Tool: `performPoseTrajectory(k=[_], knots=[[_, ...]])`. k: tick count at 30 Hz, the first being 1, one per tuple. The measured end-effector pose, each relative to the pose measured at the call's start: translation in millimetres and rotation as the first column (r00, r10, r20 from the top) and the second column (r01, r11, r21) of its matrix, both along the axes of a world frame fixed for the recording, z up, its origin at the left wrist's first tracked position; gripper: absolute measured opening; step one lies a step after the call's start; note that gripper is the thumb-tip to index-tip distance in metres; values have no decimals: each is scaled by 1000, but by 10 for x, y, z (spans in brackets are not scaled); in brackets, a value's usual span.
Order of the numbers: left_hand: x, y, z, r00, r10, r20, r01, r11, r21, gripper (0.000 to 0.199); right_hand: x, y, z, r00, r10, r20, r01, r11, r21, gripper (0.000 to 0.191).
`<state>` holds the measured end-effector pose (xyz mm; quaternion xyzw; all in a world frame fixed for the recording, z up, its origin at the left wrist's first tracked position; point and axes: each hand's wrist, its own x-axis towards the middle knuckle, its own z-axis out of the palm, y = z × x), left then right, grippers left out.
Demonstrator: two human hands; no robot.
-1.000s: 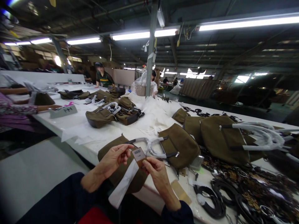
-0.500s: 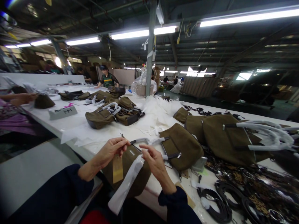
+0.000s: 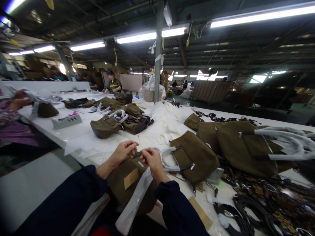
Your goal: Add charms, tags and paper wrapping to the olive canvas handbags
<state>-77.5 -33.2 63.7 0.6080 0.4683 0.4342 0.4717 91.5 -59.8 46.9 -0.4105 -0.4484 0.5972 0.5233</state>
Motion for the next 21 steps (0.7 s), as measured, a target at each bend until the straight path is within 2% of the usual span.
performPoseTrajectory(k=[3,6,9,14,21], knots=[[-2,258,-300,976,65,-210,-79,995,-57,25,-2,143,-168,996,-89,32,91,991,-94,28],[54,452,-572,958,52,-282,-88,989,-117,22,-3,242,-321,992,-106,73,116,982,-150,23],[118,599,-735,946,22,-323,-80,983,-167,18,-17,297,-435,991,-81,108,102,972,-211,17],[109,798,-784,952,-63,-299,-14,968,-249,22,-30,366,-596,981,-42,191,95,957,-275,12],[-145,841,-697,987,-145,-73,118,950,-290,37,-23,511,-785,969,-6,246,89,941,-327,15]])
